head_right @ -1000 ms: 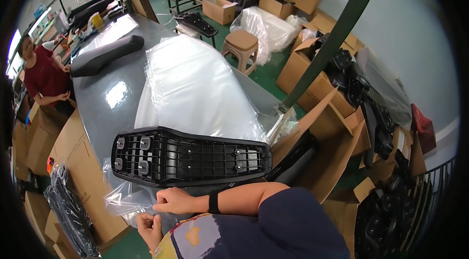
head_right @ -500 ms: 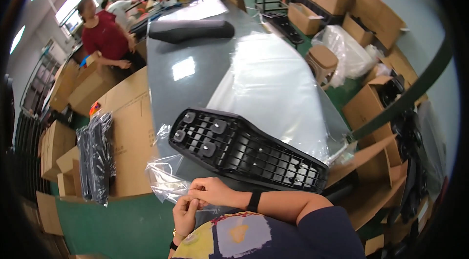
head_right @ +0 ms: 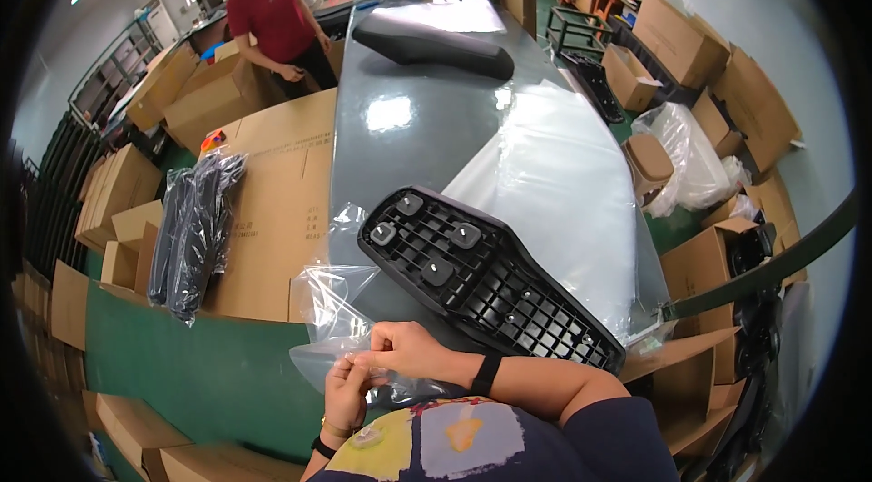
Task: Picking up bicycle seats from a box, placing them into individual plastic bags, and then placing the bagged seats into another box for shipment.
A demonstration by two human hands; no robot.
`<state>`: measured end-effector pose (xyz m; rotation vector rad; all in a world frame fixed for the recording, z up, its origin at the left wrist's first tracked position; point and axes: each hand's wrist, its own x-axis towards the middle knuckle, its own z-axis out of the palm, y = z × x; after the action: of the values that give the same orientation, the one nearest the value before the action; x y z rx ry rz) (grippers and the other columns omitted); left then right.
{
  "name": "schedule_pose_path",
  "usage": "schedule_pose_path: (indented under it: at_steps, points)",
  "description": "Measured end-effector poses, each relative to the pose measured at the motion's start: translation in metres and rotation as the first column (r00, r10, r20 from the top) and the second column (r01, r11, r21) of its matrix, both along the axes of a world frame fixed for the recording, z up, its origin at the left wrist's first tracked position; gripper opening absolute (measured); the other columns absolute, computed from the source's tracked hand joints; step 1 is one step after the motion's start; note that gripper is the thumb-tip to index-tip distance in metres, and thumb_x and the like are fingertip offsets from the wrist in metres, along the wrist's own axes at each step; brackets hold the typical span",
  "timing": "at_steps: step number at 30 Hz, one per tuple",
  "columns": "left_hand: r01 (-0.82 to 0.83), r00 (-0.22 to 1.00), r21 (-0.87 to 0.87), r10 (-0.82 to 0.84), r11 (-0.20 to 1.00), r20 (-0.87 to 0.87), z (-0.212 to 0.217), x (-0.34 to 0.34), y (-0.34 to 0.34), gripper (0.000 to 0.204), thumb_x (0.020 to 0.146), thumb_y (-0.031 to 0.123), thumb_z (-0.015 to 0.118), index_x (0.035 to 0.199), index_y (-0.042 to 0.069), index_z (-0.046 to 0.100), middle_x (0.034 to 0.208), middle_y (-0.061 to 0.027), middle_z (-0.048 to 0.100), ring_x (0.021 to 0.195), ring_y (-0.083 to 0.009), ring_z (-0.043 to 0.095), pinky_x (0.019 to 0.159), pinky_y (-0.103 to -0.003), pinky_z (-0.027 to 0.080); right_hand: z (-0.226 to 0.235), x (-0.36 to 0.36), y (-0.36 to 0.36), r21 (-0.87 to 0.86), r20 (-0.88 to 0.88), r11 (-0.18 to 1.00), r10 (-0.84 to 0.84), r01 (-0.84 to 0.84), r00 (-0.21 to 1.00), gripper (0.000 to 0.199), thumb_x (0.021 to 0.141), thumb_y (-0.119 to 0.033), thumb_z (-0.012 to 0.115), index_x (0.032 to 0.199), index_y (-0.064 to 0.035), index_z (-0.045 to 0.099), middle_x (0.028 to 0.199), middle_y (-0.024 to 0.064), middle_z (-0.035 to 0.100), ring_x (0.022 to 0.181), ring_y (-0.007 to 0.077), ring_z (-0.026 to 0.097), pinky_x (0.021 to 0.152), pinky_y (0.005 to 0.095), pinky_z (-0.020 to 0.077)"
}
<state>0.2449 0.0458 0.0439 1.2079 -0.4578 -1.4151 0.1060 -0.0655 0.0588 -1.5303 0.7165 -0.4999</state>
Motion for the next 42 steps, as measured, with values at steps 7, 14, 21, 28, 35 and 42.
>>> schedule_pose_path:
  at_steps: [7,14,21,28,35,42]
  points:
    - [0.106,0.991,-0.105,-0.113,0.989,-0.070,0.006,0.006,0.001,0.020,0.090,0.001,0.057,0.109,-0.001,0.054,0.097,-0.0090,0.064,0.088,-0.0170,0.064,0.083,-0.031,0.053,0.003,0.003,-0.002,-0.033,-0.104,0.999,-0.011,0.007,0.994,0.044,0.081,-0.034,0.074,0.060,-0.0057,0.047,0.055,-0.0024,0.048,0.053,0.0044,0.040,0.046,0.0243,0.0321]
    - [0.043,0.995,-0.119,-0.054,0.992,-0.088,-0.008,0.005,-0.001,0.017,0.090,0.002,0.059,0.106,0.002,0.053,0.097,-0.0068,0.062,0.081,-0.0149,0.062,0.072,-0.030,0.053,0.009,0.002,0.005,0.318,-0.026,0.947,0.046,-0.035,0.999,0.045,0.086,-0.031,0.068,0.057,-0.0062,0.043,0.053,-0.0027,0.047,0.051,0.0044,0.039,0.045,0.0248,0.0318]
    - [-0.416,0.521,-0.123,0.125,0.901,-0.845,0.015,0.111,0.001,0.030,0.099,0.019,0.039,0.070,0.013,0.041,0.057,0.0047,0.038,0.044,-0.0061,0.034,0.042,-0.022,0.032,0.016,-0.030,-0.027,-0.527,-0.204,0.850,-0.136,0.009,0.969,0.035,0.080,-0.025,0.063,0.060,-0.0028,0.045,0.058,0.0114,0.048,0.055,0.0308,0.053,0.050,0.0390,0.0417]
    - [-0.265,0.895,-0.351,0.093,0.898,-0.437,0.093,0.096,-0.020,0.015,0.102,0.022,0.039,0.091,0.013,0.042,0.062,0.0040,0.033,0.043,-0.0046,0.026,0.037,-0.018,0.022,0.060,-0.006,-0.053,-0.565,-0.176,0.821,-0.213,0.079,0.961,0.018,0.077,-0.024,0.067,0.078,-0.0094,0.057,0.069,0.0048,0.057,0.068,0.0284,0.062,0.058,0.0391,0.0482]
    - [-0.038,0.981,-0.648,0.151,0.760,0.120,0.163,0.050,-0.035,0.028,0.092,0.026,0.061,0.089,0.011,0.038,0.067,0.0030,0.036,0.048,-0.0033,0.029,0.040,-0.018,0.024,0.136,0.024,-0.105,-0.873,-0.118,0.487,-0.128,-0.041,0.985,0.018,0.085,-0.024,0.065,0.092,-0.0068,0.064,0.075,0.0093,0.065,0.071,0.0237,0.065,0.062,0.0361,0.0501]
    - [-0.114,0.680,-0.428,0.385,0.896,0.624,0.094,0.104,-0.068,0.020,0.082,0.002,0.068,0.088,0.006,0.049,0.077,0.0054,0.038,0.066,-0.0024,0.035,0.057,-0.017,0.031,0.233,0.055,-0.117,-0.707,0.033,0.702,-0.094,0.090,0.995,0.018,0.085,-0.020,0.069,0.090,-0.0035,0.063,0.063,0.0000,0.054,0.060,0.0060,0.047,0.056,0.0239,0.0396]
